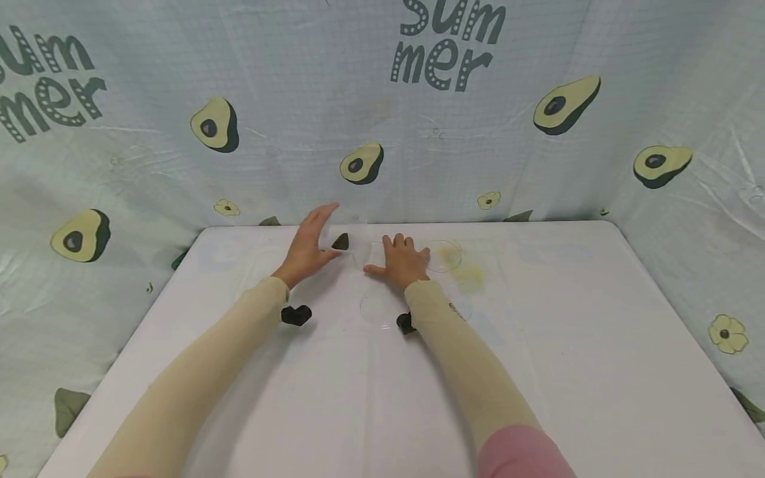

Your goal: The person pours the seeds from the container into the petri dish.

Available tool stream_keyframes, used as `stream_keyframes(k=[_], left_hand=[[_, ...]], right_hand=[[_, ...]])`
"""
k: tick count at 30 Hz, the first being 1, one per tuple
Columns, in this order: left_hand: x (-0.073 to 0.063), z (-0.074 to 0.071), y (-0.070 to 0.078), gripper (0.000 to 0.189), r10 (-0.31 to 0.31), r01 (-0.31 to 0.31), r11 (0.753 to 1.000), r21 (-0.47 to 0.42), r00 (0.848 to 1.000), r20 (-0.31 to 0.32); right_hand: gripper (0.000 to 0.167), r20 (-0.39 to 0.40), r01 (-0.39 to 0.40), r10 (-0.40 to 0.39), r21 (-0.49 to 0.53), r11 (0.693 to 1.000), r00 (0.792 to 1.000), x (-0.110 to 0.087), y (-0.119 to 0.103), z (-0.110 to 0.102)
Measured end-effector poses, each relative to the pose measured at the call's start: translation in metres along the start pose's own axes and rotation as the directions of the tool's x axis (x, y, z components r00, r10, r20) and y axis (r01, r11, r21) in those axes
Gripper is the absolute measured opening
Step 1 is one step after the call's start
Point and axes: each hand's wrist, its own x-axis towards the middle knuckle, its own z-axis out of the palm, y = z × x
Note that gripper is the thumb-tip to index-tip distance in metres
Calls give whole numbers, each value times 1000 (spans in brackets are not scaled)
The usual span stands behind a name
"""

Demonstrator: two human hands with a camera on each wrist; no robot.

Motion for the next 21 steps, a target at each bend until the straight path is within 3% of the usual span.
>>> stream_keyframes(k=[21], left_hand=[[7, 7, 9, 95, 112, -111, 987, 117, 994, 4]], right_hand=[[92, -3, -8, 8, -12, 1000, 1000, 3, 1, 2]])
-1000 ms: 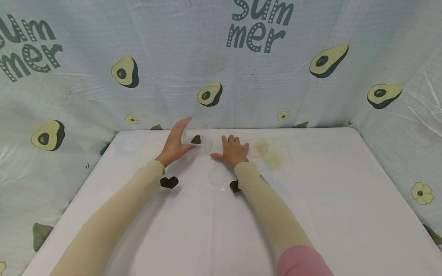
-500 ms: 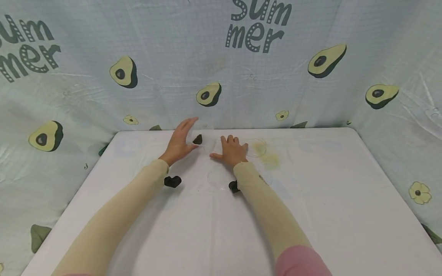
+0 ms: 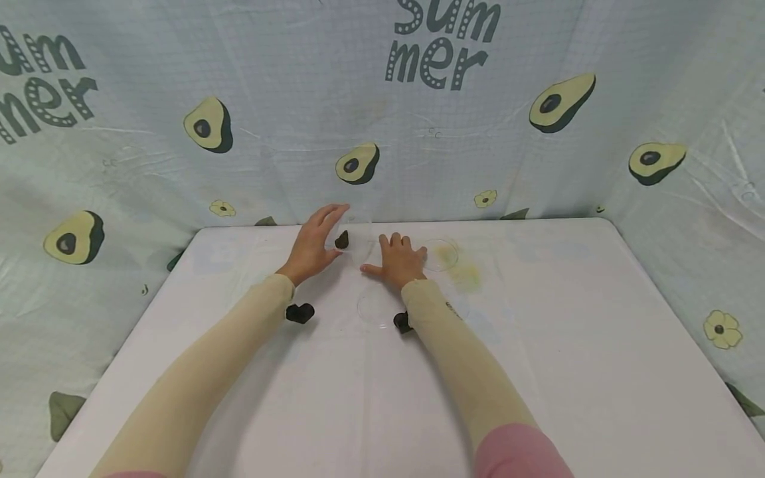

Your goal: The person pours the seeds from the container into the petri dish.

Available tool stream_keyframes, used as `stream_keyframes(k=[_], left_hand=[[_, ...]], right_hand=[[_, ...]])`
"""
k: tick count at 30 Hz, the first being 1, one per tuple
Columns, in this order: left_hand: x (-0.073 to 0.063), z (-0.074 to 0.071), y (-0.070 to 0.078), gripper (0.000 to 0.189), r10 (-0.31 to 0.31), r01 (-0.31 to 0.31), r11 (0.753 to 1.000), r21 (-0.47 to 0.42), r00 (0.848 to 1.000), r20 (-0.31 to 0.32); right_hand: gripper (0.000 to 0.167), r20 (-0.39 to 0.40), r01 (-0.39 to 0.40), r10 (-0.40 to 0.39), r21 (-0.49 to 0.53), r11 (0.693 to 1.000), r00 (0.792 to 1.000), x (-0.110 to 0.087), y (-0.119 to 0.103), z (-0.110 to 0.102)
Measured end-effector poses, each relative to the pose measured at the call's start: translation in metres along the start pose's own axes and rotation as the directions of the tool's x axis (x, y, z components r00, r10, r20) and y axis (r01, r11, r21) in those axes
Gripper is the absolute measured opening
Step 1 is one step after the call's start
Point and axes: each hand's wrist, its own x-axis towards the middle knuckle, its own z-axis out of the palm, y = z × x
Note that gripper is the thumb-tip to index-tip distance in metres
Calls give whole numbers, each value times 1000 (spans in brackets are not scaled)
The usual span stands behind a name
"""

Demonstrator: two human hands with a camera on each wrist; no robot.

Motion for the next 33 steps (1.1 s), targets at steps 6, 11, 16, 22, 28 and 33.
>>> stream_keyframes(k=[6, 11, 16, 22, 28, 33], left_hand=[[3, 3, 1, 95, 28, -28, 998, 65, 1000, 10], [6, 5, 2, 95, 66, -67, 991, 113, 998, 10], [8, 5, 4, 93, 102, -103, 982, 159, 995, 14], [10, 3, 8, 90, 132, -135, 975, 176, 991, 28], [12, 4, 10, 85, 149, -156, 963, 220, 988, 48], [12, 7, 11, 85, 160, -166, 958, 233, 986, 46]], right_hand=[[93, -11, 2, -2, -6, 1000, 1000, 2, 1, 3], [93, -12, 0, 0, -3, 1000, 1000, 3, 1, 2], [93, -10, -5, 5, -3, 1000, 1000, 3, 1, 0], [92, -5, -6, 6, -12, 1000, 1000, 2, 1, -1], [93, 5, -15, 16, -19, 1000, 1000, 3, 0, -1], [93, -1, -16, 16, -28, 999, 1000, 4, 0, 0]])
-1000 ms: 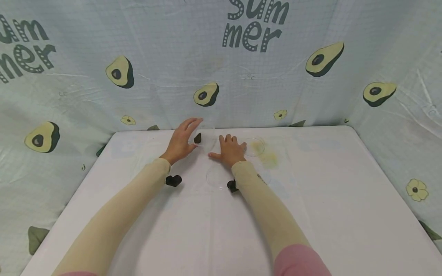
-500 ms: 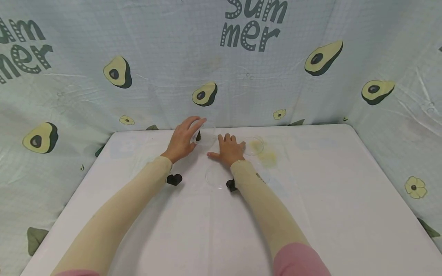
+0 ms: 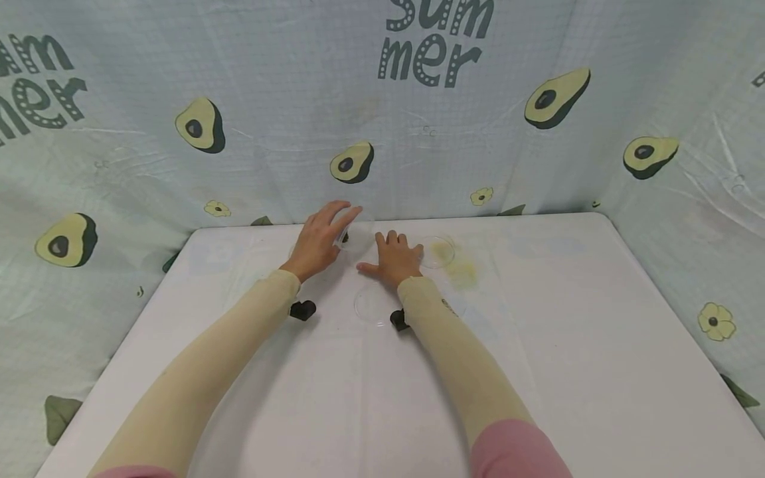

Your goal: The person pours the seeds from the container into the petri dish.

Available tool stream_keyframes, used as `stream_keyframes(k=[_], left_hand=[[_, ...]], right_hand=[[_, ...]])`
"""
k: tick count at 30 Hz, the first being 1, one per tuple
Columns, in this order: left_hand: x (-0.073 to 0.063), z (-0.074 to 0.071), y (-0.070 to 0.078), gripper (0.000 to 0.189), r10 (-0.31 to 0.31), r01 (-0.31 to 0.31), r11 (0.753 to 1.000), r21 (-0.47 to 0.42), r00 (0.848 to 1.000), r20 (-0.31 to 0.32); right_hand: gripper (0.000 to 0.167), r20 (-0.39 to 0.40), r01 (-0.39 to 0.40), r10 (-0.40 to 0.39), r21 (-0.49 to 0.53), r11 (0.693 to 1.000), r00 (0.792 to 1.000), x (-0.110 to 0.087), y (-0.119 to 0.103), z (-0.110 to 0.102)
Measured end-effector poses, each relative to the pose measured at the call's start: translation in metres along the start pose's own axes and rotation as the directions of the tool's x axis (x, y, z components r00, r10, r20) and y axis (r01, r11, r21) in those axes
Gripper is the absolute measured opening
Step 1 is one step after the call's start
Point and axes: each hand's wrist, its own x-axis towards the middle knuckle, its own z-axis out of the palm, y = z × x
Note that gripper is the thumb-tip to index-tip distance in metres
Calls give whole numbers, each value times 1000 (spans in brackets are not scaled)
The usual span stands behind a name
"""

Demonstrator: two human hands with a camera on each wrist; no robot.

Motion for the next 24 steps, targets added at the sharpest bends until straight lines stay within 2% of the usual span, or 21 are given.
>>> stream_keyframes(k=[13, 24], left_hand=[[2, 4, 3, 79, 40, -41, 996, 77, 999, 16], [3, 3, 7, 76, 93, -92, 988, 122, 996, -10]], right_hand=[[92, 6, 5, -5, 7, 1000, 1000, -3, 0, -4], [91, 9, 0, 0, 11, 1000, 1000, -4, 0, -4]])
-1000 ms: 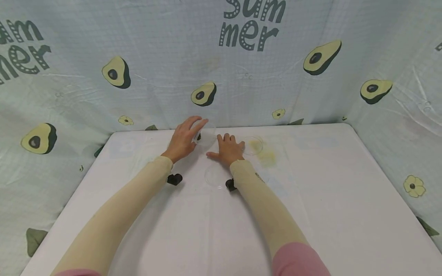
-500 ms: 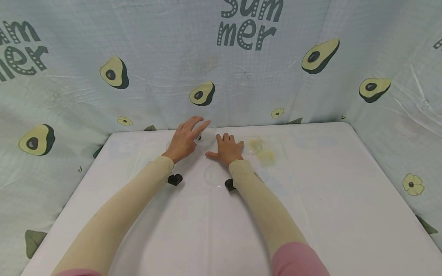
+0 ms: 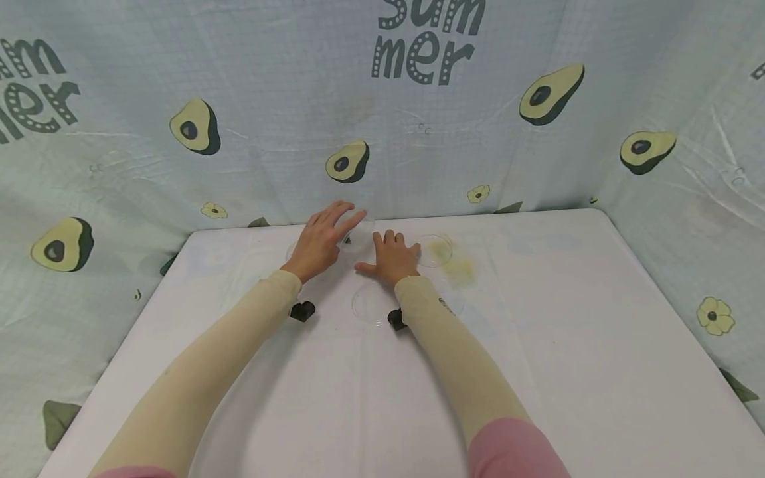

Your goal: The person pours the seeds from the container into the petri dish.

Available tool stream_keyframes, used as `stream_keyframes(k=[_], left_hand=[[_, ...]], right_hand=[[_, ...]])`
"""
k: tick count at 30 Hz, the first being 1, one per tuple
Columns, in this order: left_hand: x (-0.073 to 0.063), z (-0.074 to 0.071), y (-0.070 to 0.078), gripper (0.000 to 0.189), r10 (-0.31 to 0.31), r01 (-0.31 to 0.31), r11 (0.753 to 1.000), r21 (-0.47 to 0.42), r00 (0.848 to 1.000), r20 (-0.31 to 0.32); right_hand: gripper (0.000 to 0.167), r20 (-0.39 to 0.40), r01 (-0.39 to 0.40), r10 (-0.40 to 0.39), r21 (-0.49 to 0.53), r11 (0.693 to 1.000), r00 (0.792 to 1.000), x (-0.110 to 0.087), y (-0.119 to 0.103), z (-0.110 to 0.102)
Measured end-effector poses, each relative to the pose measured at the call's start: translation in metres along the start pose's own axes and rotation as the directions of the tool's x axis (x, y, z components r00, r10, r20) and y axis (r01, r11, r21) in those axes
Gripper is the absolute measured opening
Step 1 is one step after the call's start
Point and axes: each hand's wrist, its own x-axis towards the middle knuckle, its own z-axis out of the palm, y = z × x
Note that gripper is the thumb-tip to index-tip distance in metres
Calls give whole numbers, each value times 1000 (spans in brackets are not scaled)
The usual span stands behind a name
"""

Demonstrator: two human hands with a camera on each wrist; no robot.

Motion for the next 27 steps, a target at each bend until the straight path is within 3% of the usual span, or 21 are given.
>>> stream_keyframes(k=[27], left_hand=[[-1, 2, 6, 75, 70, -69, 994, 79, 997, -20]], right_hand=[[90, -24, 10, -10, 12, 1000, 1000, -4, 0, 1]])
